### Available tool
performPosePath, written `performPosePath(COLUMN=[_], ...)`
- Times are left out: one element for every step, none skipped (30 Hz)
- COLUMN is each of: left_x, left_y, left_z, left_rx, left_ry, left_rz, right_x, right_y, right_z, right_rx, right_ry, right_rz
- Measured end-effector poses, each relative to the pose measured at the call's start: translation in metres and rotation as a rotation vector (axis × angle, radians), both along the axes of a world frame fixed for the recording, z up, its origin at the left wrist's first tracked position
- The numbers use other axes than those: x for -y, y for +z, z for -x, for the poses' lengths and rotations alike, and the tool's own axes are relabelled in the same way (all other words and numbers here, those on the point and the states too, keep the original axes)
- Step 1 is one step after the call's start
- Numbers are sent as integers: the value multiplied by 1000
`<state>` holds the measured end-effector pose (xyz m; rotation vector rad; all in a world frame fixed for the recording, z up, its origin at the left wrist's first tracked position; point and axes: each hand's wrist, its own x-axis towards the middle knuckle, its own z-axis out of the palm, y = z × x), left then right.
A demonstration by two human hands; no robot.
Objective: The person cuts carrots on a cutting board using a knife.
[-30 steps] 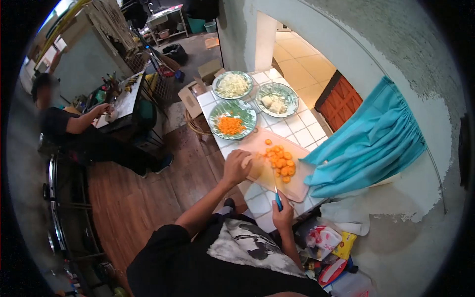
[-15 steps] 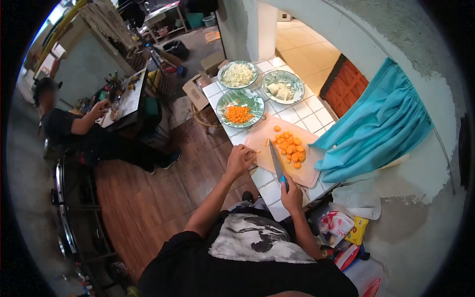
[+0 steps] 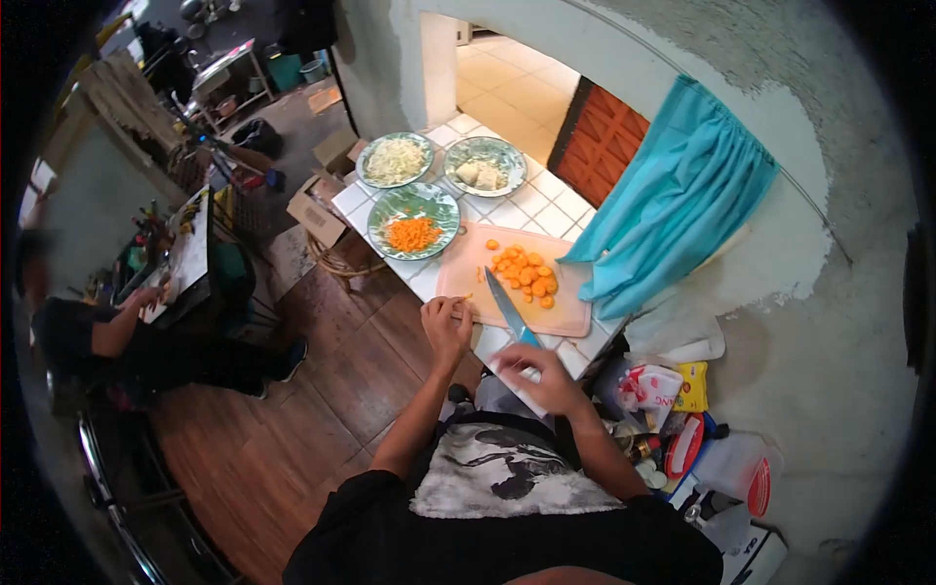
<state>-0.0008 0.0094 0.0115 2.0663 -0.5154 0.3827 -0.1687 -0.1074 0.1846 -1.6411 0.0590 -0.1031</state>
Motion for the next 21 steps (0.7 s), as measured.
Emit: performPosePath(left_x=[0,0,0,0,0,1,1,0,-2,-2,-1,-1,-2,-1,-1,-1,-2,-2,-3,-4,-4], left_y=[-4,-5,-6,-8,-7,-6,-2,1,2,3,2,-1,-2,-2,-3,-3,-3,-3,-5,-6,-4], left_z=[1,2,1,3,3,1,2,3,2,2,3,2,2,1,1,1,1,-1,-2,1,1], left_rx=[-12,-20,18,51,65,51,37,46,41,52,59,67,73,84,73,61,65,68,90,70,65], left_ry=[-14,-34,-20,-3,-5,-13,-21,-24,-27,-25,-24,-40,-42,-41,-31,-36,-40,-42,-51,-47,-54], left_rz=[-29,-30,-40,-52,-78,-93,-115,-116,-126,-138,-151,-170,-162,-148,-167,-179,-176,-173,-171,-182,-174], right_x=[-9,-21,-32,-43,-55,-63,-63,-66,-72,-75,-78,-81,-81,-83,-84,-85,-85,-83,-81,-72,-68], right_y=[45,73,98,120,139,149,149,147,146,147,148,152,158,158,158,157,154,151,151,150,153], right_z=[3,4,1,-3,-9,-14,-16,-16,-16,-16,-18,-18,-20,-19,-17,-15,-12,-7,-2,-1,4], right_rx=[18,178,264,351,503,660,648,641,675,670,712,758,799,798,803,806,803,693,574,521,478], right_ry=[266,500,761,1022,1123,1220,1277,1336,1295,1293,1325,1348,1314,1305,1249,1189,1179,1026,871,785,695], right_rz=[-120,-298,-413,-531,-490,-444,-436,-431,-514,-523,-508,-501,-494,-514,-487,-461,-477,-599,-719,-761,-802])
